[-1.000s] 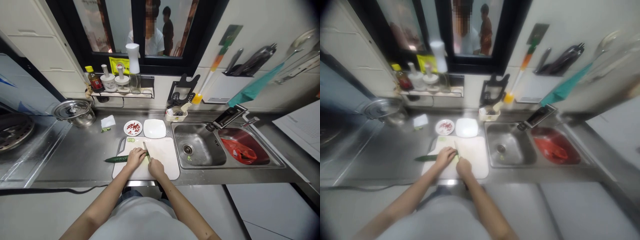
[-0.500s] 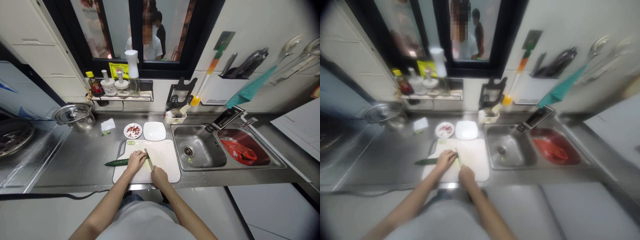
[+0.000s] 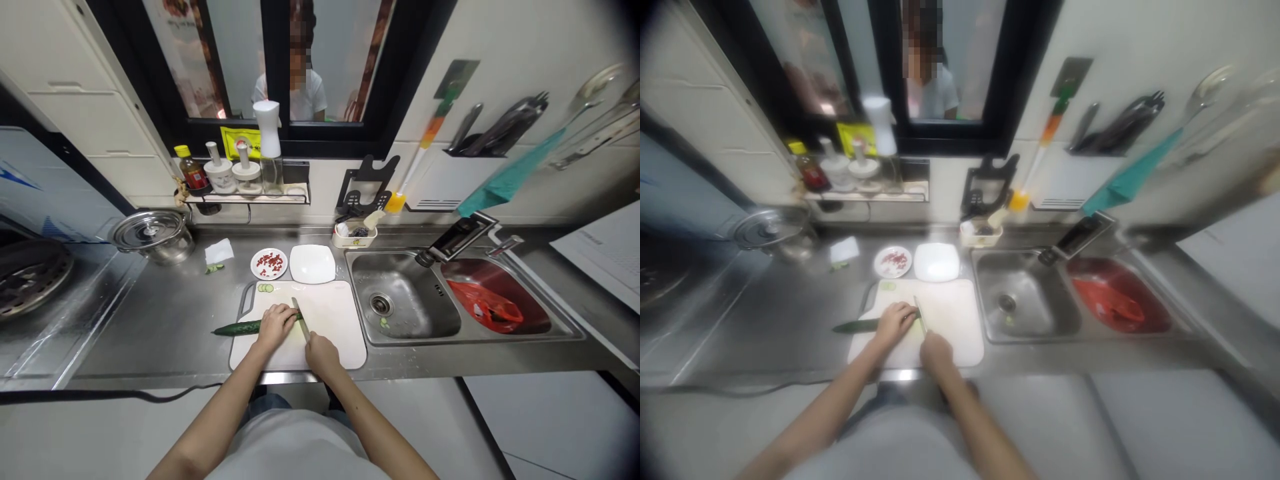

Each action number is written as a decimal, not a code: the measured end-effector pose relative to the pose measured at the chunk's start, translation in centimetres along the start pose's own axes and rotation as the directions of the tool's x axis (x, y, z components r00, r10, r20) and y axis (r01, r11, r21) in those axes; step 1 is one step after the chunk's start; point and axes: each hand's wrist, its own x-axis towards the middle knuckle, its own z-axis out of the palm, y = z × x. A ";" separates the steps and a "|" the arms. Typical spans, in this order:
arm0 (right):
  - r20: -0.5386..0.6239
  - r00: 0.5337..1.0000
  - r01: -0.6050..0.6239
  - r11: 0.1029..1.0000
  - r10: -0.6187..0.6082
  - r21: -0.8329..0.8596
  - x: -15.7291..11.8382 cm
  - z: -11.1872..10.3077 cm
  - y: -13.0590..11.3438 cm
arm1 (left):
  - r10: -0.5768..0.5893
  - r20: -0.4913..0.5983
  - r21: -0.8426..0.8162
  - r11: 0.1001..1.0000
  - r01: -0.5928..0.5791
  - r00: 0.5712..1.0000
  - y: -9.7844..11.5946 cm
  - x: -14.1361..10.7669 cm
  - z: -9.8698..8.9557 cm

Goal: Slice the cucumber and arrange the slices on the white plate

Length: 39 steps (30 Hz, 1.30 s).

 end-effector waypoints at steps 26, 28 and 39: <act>-0.016 1.000 -0.007 1.000 0.007 0.028 0.7 -0.6 -0.7 | 0.011 -0.002 -0.006 1.000 -0.011 1.000 0.3 -0.3 -0.3; -0.011 1.000 -0.005 1.000 0.006 0.021 0.4 -0.5 -0.4 | 0.011 0.004 -0.009 1.000 -0.011 1.000 0.3 -0.3 -0.4; 0.021 1.000 0.001 1.000 -0.001 -0.014 -2.2 0.2 1.5 | -0.015 0.016 -0.033 0.999 0.016 1.000 0.0 0.0 -0.2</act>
